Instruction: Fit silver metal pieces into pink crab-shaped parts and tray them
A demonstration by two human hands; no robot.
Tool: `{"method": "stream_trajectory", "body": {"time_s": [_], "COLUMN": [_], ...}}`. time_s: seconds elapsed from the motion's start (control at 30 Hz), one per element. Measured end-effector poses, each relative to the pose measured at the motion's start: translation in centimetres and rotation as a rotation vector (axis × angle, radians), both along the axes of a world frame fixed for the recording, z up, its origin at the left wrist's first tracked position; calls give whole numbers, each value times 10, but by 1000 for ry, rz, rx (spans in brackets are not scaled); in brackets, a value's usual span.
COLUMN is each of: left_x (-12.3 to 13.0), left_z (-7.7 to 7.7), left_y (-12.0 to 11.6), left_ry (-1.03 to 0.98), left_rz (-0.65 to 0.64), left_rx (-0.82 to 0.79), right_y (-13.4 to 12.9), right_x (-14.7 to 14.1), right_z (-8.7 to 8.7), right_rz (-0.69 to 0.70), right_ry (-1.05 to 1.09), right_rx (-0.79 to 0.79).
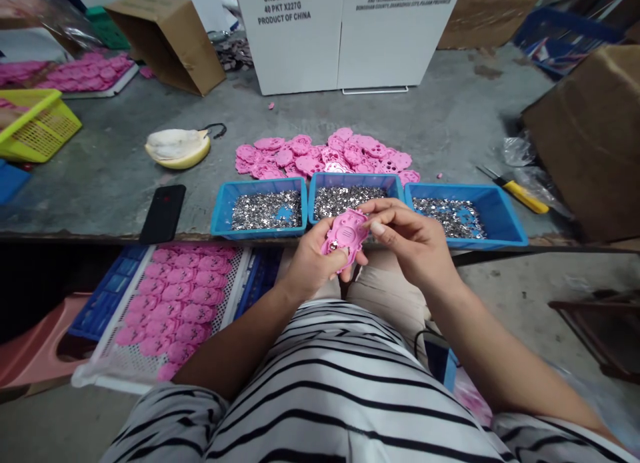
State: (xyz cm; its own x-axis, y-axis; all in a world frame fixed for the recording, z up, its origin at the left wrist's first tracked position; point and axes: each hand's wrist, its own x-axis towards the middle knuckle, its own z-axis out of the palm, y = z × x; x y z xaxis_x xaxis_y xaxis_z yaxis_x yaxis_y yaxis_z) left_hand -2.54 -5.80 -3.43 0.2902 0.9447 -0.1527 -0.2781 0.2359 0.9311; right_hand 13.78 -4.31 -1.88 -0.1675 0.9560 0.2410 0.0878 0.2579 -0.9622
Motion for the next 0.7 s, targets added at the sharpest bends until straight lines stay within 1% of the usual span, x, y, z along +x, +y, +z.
{"method": "stream_trajectory", "body": {"time_s": [0.17, 0.27, 0.33, 0.4, 0.47, 0.5, 0.53, 0.57, 0.6, 0.63, 0.7], "left_x": [-2, -6, -13, -26, -44, -55, -66, -78, -91, -105, -138], "left_z": [0, -6, -16, -30, -47, -56, -65, -75, -83, -92, -109], "left_y": [1, -2, -7, -16, -32, -43, -56, -70, -84, -98, -123], "left_ry": [-13, -40, -64, -84, -82, -71, -52, -26, 4, 33, 92], "left_rz": [64, 113, 117, 106, 128, 180, 269, 395, 563, 702, 937], "left_rx": [2, -14, -34, -60, -120, -181, -258, -351, -463, -522, -591], "right_y": [3, 1, -2, -7, -12, -14, -16, -17, -18, -17, -14], "right_x": [2, 0, -5, -10, -13, -15, -16, -16, -17, -17, -17], "right_z": [-3, -5, -7, -11, -18, -23, -29, -35, -42, -49, -63], "right_rz": [-44, -66, -100, -142, -108, -93, -56, -7, 59, 138, 283], "right_ry": [10, 49, 67, 42, -72, -146, -223, -288, -342, -386, -457], "right_rx": [31, 24, 14, -11, -128, -191, -248, -286, -310, -325, -339]}}
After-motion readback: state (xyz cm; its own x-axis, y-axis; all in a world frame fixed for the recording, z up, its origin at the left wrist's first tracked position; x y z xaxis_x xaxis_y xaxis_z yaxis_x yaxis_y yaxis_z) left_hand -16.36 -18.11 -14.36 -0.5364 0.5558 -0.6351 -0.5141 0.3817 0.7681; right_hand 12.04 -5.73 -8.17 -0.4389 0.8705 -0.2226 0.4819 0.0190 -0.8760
